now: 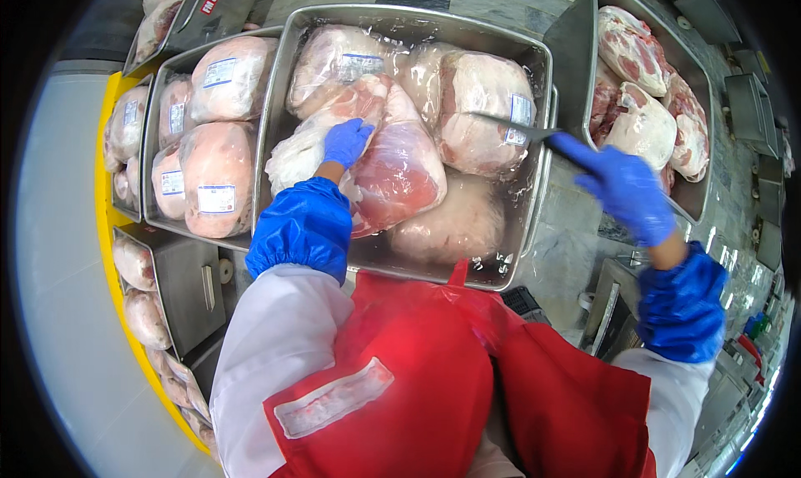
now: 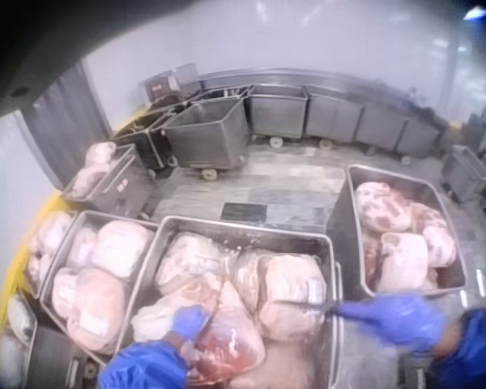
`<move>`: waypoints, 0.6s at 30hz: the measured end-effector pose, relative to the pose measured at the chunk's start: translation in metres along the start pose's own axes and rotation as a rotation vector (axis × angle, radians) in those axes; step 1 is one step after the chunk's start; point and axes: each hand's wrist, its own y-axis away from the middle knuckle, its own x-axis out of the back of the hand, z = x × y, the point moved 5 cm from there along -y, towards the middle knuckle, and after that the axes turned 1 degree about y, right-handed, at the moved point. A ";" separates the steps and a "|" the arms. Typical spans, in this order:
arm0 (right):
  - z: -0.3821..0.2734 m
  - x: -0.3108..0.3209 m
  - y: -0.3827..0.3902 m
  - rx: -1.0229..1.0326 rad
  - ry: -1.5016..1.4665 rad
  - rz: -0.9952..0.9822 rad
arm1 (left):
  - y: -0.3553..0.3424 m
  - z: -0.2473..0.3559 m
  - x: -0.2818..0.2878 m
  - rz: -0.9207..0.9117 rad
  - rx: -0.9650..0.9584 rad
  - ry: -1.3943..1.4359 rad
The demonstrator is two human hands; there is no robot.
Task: The person removes a vacuum-sealed package of raw meat from a tray, opens it, and uses a knife to trim fat and connective tissue from the meat. The trimmed pieces are placed into a nearby container.
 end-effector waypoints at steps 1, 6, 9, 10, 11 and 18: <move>-0.025 -0.009 -0.009 0.072 -0.052 0.044 | -0.006 -0.004 -0.005 -0.010 -0.014 0.049; -0.104 -0.056 -0.068 0.265 -0.064 0.116 | -0.015 -0.013 -0.014 -0.003 -0.361 -0.046; -0.132 -0.056 -0.097 0.312 -0.011 0.142 | -0.012 -0.013 -0.015 0.097 -0.483 -0.078; -0.139 -0.055 -0.105 0.324 0.015 0.148 | -0.012 -0.012 -0.016 0.102 -0.476 -0.061; -0.144 -0.060 -0.115 0.329 0.008 0.107 | -0.012 -0.012 -0.016 0.109 -0.469 -0.044; -0.153 -0.099 -0.111 0.232 -0.128 -0.029 | -0.015 -0.006 -0.013 0.040 -0.490 0.021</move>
